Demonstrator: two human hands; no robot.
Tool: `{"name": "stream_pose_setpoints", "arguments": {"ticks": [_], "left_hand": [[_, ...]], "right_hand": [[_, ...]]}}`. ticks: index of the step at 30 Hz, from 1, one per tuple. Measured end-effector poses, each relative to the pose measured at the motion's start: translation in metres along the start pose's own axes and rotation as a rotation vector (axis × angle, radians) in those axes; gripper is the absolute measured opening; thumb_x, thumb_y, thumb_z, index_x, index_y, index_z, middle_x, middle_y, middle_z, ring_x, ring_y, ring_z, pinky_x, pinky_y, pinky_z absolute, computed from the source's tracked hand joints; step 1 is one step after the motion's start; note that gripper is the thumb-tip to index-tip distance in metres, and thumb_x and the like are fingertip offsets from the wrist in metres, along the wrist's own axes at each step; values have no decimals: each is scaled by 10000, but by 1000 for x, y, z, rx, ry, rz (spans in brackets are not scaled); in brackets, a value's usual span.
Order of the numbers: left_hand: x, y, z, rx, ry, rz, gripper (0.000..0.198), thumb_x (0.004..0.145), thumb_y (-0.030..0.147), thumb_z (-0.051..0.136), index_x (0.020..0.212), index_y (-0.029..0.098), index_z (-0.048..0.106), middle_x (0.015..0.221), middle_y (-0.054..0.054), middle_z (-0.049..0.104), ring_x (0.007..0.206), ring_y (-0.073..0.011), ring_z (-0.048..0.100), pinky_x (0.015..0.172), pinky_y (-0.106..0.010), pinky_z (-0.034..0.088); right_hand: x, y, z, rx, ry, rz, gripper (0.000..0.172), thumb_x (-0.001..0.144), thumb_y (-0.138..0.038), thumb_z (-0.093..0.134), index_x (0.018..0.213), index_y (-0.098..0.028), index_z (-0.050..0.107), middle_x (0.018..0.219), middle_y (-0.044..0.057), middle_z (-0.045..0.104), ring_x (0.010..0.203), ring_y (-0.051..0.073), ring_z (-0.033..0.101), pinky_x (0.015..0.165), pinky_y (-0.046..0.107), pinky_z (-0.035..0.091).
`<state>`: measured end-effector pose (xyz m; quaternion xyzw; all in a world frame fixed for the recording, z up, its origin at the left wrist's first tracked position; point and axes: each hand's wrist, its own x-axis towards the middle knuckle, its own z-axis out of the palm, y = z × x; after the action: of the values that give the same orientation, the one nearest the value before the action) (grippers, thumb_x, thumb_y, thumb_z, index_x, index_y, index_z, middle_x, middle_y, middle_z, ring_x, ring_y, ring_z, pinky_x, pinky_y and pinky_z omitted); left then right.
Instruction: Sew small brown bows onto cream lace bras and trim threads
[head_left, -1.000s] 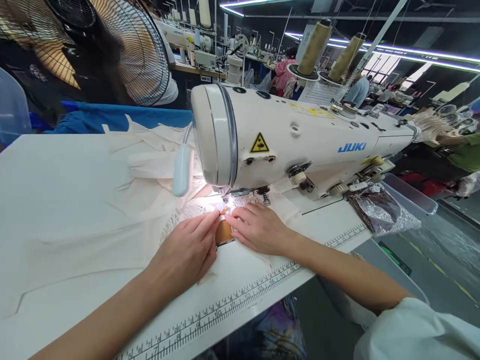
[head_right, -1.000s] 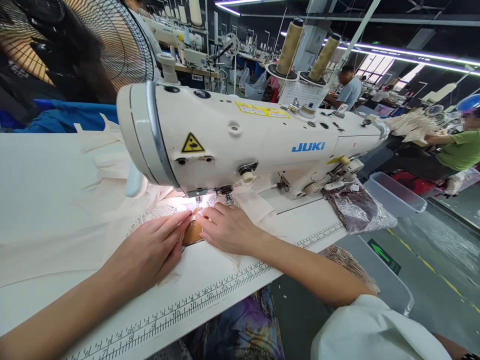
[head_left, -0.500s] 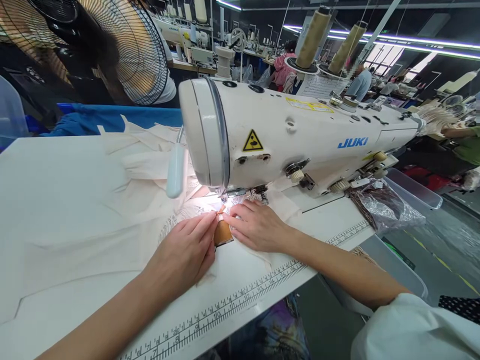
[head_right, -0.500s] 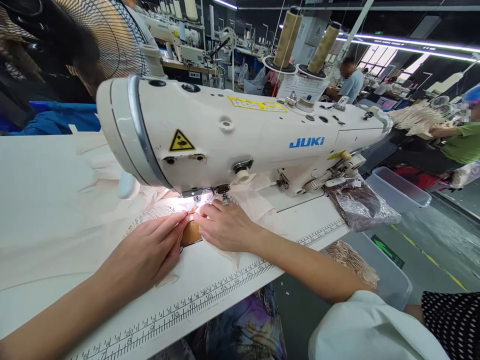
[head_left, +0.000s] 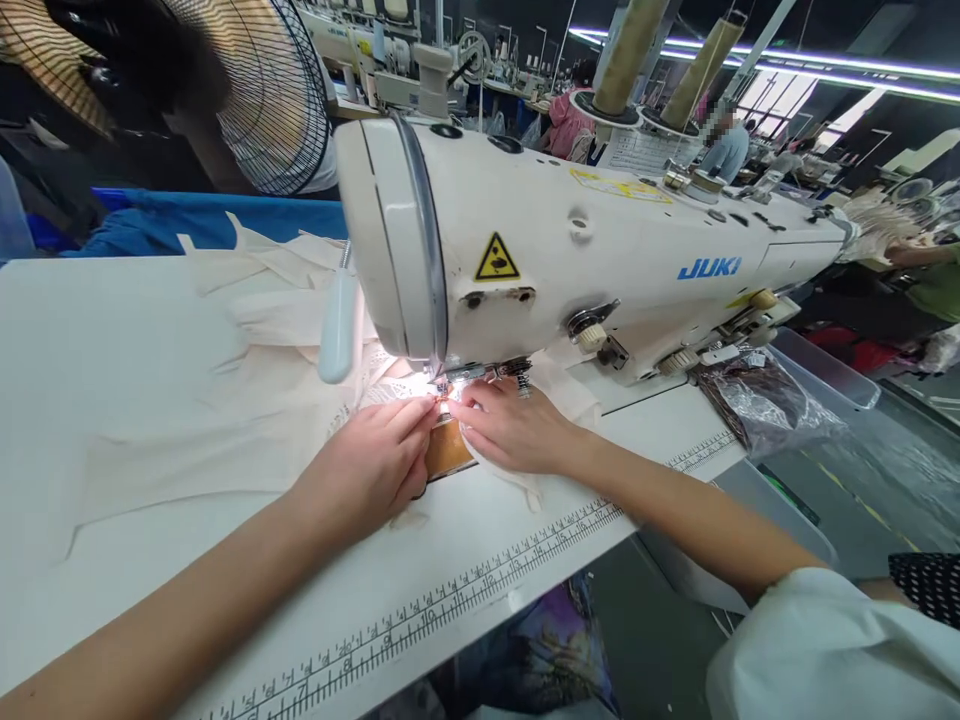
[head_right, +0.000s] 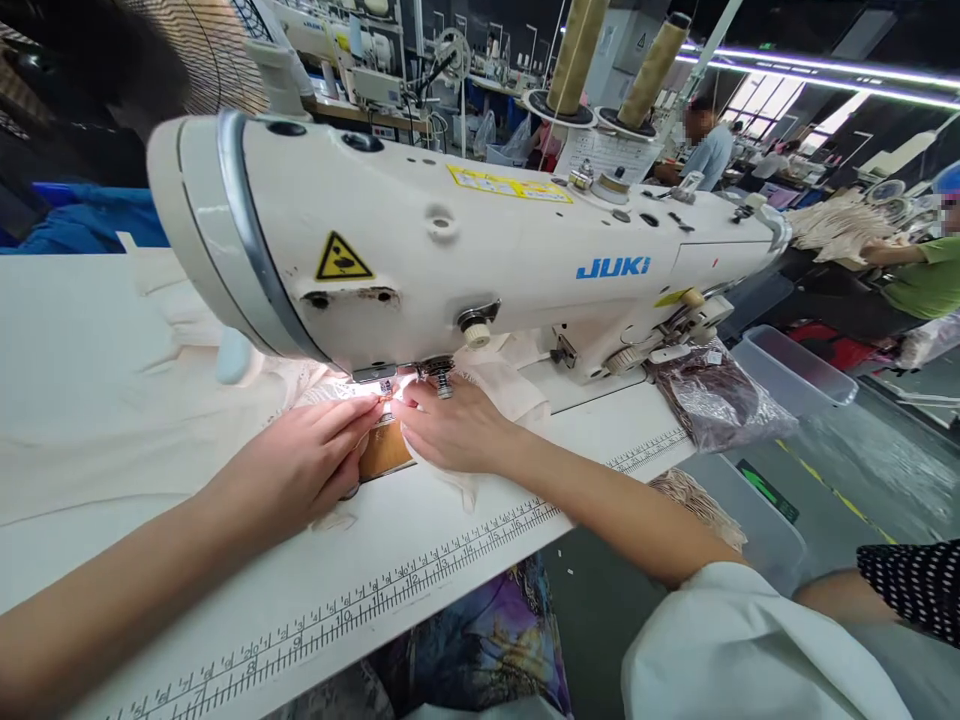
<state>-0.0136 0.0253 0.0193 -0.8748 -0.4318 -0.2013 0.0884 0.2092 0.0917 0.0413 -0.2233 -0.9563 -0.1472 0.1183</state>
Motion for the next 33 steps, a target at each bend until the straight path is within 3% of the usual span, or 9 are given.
{"name": "stream_pose_setpoints", "arguments": {"ticks": [4,10,15,20,33], "left_hand": [[3,-7,2,-26,-17,-7,437,976,234,366,1326,166,619,1255,-136,672,1123,-300,636,909,-474,564],[6,-13,0,-6,-23,29,435,1010,251,314,1286,121,624,1225,-150,685,1094,-294,656,905,-466,570],[7,-17,1,-18,-10,54,411,1006,234,350,1293,102,612,1276,-171,664,1157,-315,635,953,-476,550],[5,-14,1,-10,-45,20,428,995,242,349,1334,155,594,1329,-143,640,1219,-319,604,1000,-501,533],[3,-12,4,54,20,85,418,984,177,366,1302,61,611,1300,-192,647,1175,-319,614,962,-471,539]], "right_hand": [[1,5,3,-30,-5,2,305,1040,-211,335,1157,-181,614,1161,106,634,1021,226,525,735,344,380],[3,11,6,-66,1,-3,312,1054,-216,286,1147,-201,584,1157,84,649,875,200,549,740,360,388],[4,13,8,-47,29,8,286,1046,-202,282,1083,-220,566,1160,61,659,939,207,556,759,360,401],[4,14,5,-11,-18,-12,257,1045,-211,304,1073,-215,559,1156,59,653,975,220,559,766,374,381],[6,10,-3,-48,-107,-4,349,1051,-181,244,1078,-168,593,1131,82,640,972,208,515,747,359,296]]}}
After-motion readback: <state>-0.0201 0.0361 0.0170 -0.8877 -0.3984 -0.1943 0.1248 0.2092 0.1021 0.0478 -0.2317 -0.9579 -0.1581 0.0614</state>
